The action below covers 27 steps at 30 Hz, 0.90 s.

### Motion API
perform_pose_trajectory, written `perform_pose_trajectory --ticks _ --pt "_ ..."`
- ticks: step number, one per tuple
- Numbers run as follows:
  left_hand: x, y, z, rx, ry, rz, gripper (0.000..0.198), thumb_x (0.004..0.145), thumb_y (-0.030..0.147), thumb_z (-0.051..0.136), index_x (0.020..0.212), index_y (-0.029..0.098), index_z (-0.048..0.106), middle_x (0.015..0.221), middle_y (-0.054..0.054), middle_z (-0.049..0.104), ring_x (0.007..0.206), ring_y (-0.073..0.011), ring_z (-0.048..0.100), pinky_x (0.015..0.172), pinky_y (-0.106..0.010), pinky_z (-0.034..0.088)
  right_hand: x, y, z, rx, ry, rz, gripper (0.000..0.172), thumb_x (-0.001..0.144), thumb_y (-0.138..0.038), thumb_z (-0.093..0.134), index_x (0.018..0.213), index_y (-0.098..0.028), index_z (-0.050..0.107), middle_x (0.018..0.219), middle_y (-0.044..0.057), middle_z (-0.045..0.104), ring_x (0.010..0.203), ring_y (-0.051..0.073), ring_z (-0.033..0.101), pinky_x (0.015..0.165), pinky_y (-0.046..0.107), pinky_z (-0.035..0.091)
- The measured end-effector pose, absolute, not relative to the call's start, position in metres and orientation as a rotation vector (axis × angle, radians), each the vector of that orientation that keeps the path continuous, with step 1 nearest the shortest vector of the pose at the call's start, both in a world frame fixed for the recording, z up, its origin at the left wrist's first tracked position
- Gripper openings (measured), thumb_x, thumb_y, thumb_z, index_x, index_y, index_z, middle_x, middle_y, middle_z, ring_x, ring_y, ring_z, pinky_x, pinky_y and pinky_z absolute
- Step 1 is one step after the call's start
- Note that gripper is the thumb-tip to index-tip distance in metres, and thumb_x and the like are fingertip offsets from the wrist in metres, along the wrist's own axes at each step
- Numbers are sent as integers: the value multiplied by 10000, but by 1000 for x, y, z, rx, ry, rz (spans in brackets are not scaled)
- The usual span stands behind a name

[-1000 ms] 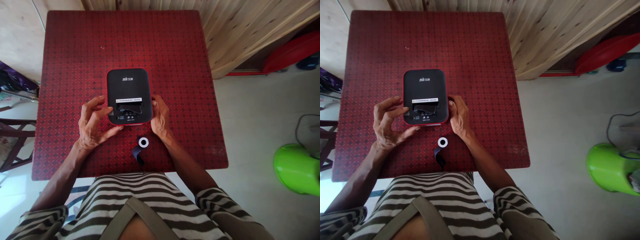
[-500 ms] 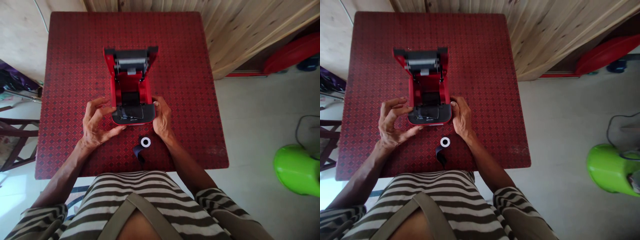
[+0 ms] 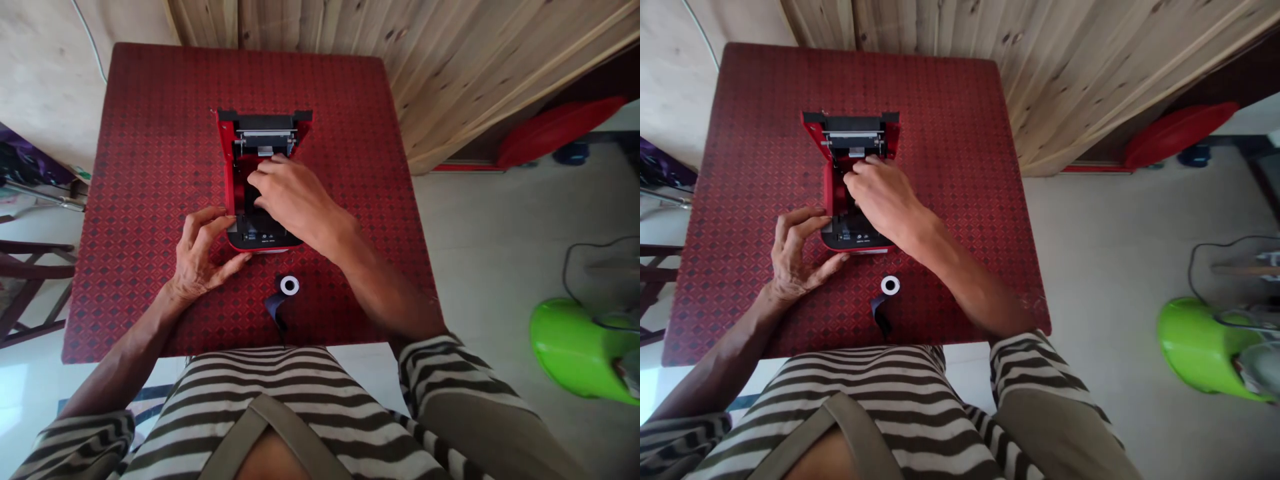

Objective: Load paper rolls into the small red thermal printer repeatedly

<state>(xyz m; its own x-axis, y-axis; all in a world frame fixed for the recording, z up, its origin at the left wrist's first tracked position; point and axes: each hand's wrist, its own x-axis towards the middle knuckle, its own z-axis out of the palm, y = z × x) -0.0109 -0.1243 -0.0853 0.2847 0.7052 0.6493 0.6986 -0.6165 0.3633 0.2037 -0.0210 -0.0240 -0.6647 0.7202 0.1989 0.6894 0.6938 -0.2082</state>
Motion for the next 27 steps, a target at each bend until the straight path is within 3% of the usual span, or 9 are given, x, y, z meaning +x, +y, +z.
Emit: perform_pose_trajectory --ticks 3,6,17,20,22,27 --pt "-10 -125 -86 2505 1361 1288 640 957 547 792 1472 261 541 1338 -101 662 1239 -279 699 1052 -465 635 187 -16 -11 -1343 -2807 235 252 1055 -94 572 1115 -87 816 1100 195 814 1069 334 784 967 478 612" --pt "-9 -125 -87 2495 1330 1320 635 953 523 806 1461 234 558 1337 -113 663 1240 -276 701 1053 -446 640 185 -14 1 -1386 -2882 327 276 1026 -59 577 1144 -86 826 1117 208 819 1084 350 795 980 477 612" --pt "-11 -123 -88 2515 1373 1282 668 941 593 796 1467 270 539 1322 -99 671 1220 -281 706 1031 -480 652 223 -46 20 -1181 -2498 312 116 929 -138 727 1031 -186 754 1080 87 800 1052 279 742 976 443 588" --pt "-11 -122 -88 2510 1356 1296 679 927 595 815 1455 259 552 1315 -112 668 1218 -289 703 1022 -483 658 256 -63 25 -1139 -2169 444 134 894 -176 774 1019 -214 745 1003 35 804 886 209 737 816 367 597" --pt "-11 -122 -87 2496 1341 1305 684 917 587 830 1452 259 557 1314 -125 664 1221 -297 701 1015 -496 664 283 -67 9 -1178 -1910 577 174 867 -220 796 1027 -237 729 936 1 789 772 175 715 687 328 579" --pt "-10 -122 -83 2491 1367 1275 625 958 562 795 1459 287 543 1344 -117 651 1247 -293 693 1035 -534 667 327 -64 -76 -1366 -1523 649 224 830 -306 773 1028 -269 675 981 -1 784 876 192 760 774 349 640"
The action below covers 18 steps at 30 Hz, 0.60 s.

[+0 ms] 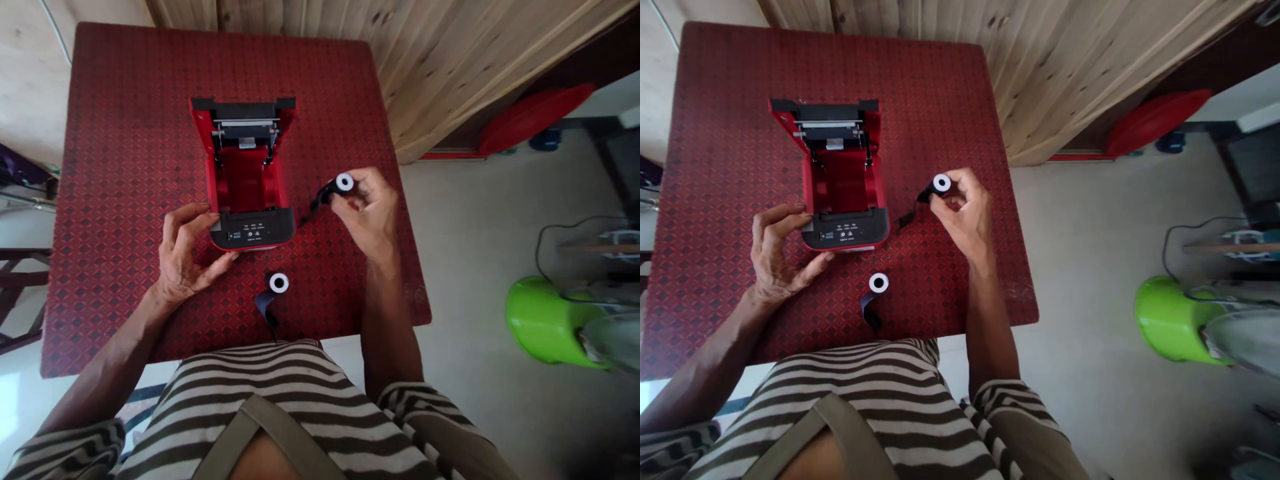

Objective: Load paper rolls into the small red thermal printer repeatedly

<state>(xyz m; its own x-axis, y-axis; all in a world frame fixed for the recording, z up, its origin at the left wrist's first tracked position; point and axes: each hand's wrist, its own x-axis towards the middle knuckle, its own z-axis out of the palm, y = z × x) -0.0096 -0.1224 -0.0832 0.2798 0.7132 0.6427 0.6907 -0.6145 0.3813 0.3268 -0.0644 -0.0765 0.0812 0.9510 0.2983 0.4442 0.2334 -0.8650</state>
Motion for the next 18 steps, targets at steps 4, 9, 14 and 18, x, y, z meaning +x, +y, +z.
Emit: perform_pose_trajectory --ticks 4,9,14,18 --pt "-9 -121 -82 2469 1356 1269 596 964 568 786 1440 294 555 1351 -91 642 1266 -286 686 1075 -543 643 328 -66 -116 -1426 -1507 708 251 816 -327 732 1052 -264 675 1028 16 788 908 198 762 828 371 667" --pt "-11 -119 -86 2430 1311 1326 685 890 607 849 1432 285 582 1346 -107 646 1262 -306 674 1092 -562 615 331 -75 -105 -1478 -1593 738 441 792 -358 811 1204 -276 678 1197 48 803 983 243 782 915 458 681" --pt "-13 -119 -88 2432 1304 1290 785 828 627 896 1467 310 568 1385 -114 648 1271 -322 665 1112 -541 582 335 -125 -65 -1671 -1634 519 145 898 -316 807 1017 -268 739 944 17 809 767 187 723 785 376 646" --pt "-13 -119 -87 2456 1318 1291 783 841 639 876 1475 303 562 1381 -114 660 1273 -318 659 1103 -532 587 315 -167 -59 -1432 -1865 909 229 890 -310 870 1102 -269 793 1051 29 819 750 160 721 738 335 641"
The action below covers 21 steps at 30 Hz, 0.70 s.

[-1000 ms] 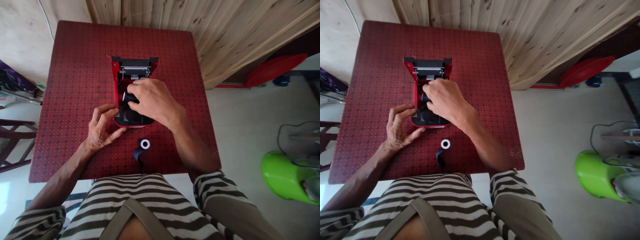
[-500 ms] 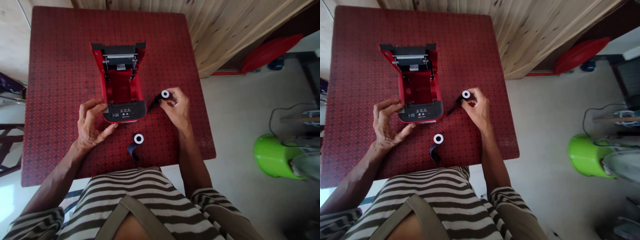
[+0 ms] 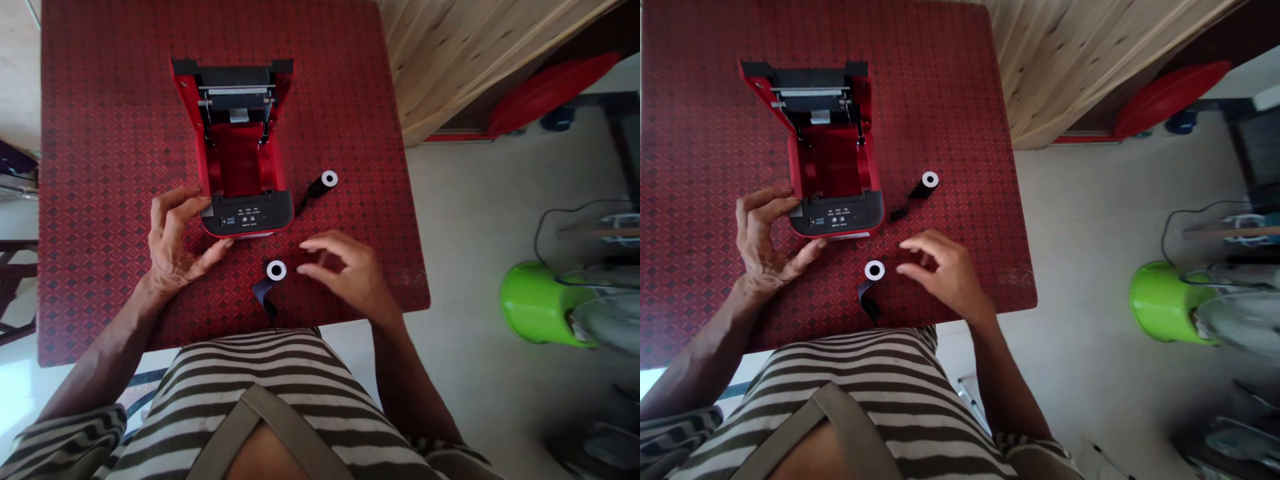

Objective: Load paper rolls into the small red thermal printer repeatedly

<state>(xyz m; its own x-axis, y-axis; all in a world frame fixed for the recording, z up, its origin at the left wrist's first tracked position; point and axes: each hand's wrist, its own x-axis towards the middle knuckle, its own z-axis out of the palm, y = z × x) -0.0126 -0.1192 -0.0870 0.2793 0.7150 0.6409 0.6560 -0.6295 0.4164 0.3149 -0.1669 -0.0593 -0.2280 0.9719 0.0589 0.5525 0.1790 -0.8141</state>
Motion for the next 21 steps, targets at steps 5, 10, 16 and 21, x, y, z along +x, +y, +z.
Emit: perform_pose_trajectory --ticks 5,10,16,21 --pt "-12 -119 -87 2494 1341 1306 723 887 620 837 1478 311 557 1348 -115 670 1253 -313 674 1062 -541 626 280 -181 -89 -1219 -1958 945 366 945 -198 759 1298 -294 752 1276 84 808 1174 256 773 1019 480 654" --pt "-11 -119 -88 2509 1304 1313 693 939 607 796 1489 271 544 1345 -117 651 1255 -302 677 1047 -539 650 278 -175 -68 -1135 -1964 950 314 920 -167 727 1201 -305 749 1160 57 838 1082 267 806 965 493 674" --pt "-10 -121 -87 2405 1284 1324 690 908 564 845 1474 288 561 1340 -144 660 1279 -317 675 1088 -533 642 279 -123 16 -1129 -2152 581 317 976 -171 689 1273 -281 707 1243 88 776 1185 285 735 1071 497 601" --pt "-11 -123 -90 2414 1306 1318 670 909 568 833 1448 266 574 1350 -133 659 1254 -314 691 1052 -514 656 243 -56 4 -1131 -2429 413 323 975 -98 654 1275 -213 691 1239 107 727 1241 311 661 1123 528 536"
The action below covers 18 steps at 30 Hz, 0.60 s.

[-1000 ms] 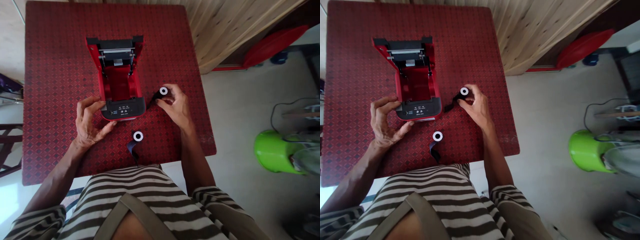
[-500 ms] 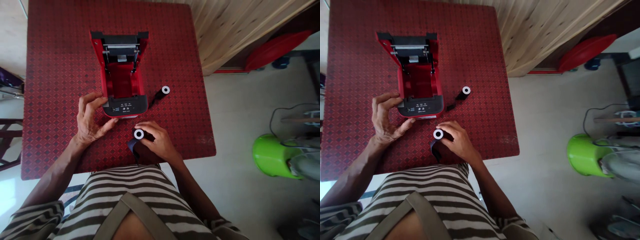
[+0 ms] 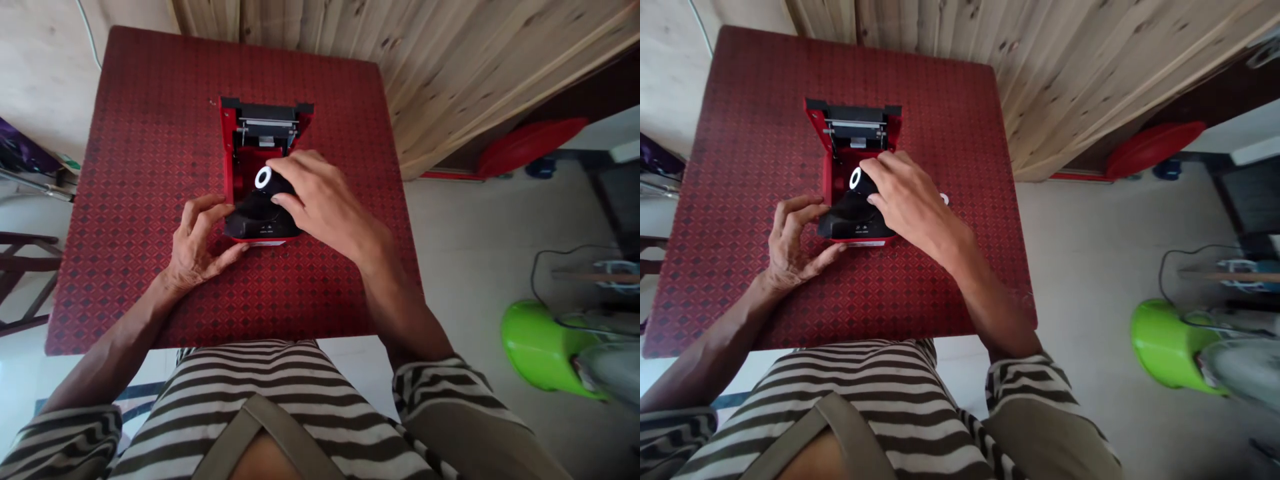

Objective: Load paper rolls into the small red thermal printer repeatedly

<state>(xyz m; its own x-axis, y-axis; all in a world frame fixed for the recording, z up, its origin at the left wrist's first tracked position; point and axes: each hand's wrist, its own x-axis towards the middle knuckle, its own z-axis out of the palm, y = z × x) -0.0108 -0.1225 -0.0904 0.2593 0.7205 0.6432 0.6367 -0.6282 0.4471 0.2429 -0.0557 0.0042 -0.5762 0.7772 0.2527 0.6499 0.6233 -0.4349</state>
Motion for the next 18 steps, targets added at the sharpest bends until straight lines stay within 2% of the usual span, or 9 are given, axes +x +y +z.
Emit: perform_pose_trajectory --ticks 3,7,13,18 --pt "-12 -123 -93 2460 1341 1270 682 926 570 811 1475 270 537 1360 -123 650 1263 -307 688 1051 -503 648 226 -34 -14 -1143 -2547 368 251 997 -83 604 1193 -196 714 1130 97 736 1188 307 659 1095 504 528" --pt "-12 -123 -94 2478 1361 1250 681 952 607 763 1492 276 513 1365 -122 644 1258 -315 694 1046 -507 647 215 -27 -14 -1142 -2618 306 169 1034 -149 595 1089 -207 744 1015 96 744 1071 285 685 1015 440 540" --pt "-9 -123 -93 2444 1328 1305 672 944 576 789 1496 291 534 1344 -120 659 1247 -307 703 1047 -489 651 208 -23 -11 -1336 -2710 206 319 987 -47 532 1162 -190 758 981 120 794 942 298 748 915 455 580" --pt "-9 -123 -92 2427 1290 1317 700 933 537 817 1515 274 531 1340 -121 661 1234 -288 702 1038 -465 662 211 -9 -29 -1175 -2700 303 297 996 -73 537 1122 -201 774 931 95 798 1012 293 750 995 473 568"
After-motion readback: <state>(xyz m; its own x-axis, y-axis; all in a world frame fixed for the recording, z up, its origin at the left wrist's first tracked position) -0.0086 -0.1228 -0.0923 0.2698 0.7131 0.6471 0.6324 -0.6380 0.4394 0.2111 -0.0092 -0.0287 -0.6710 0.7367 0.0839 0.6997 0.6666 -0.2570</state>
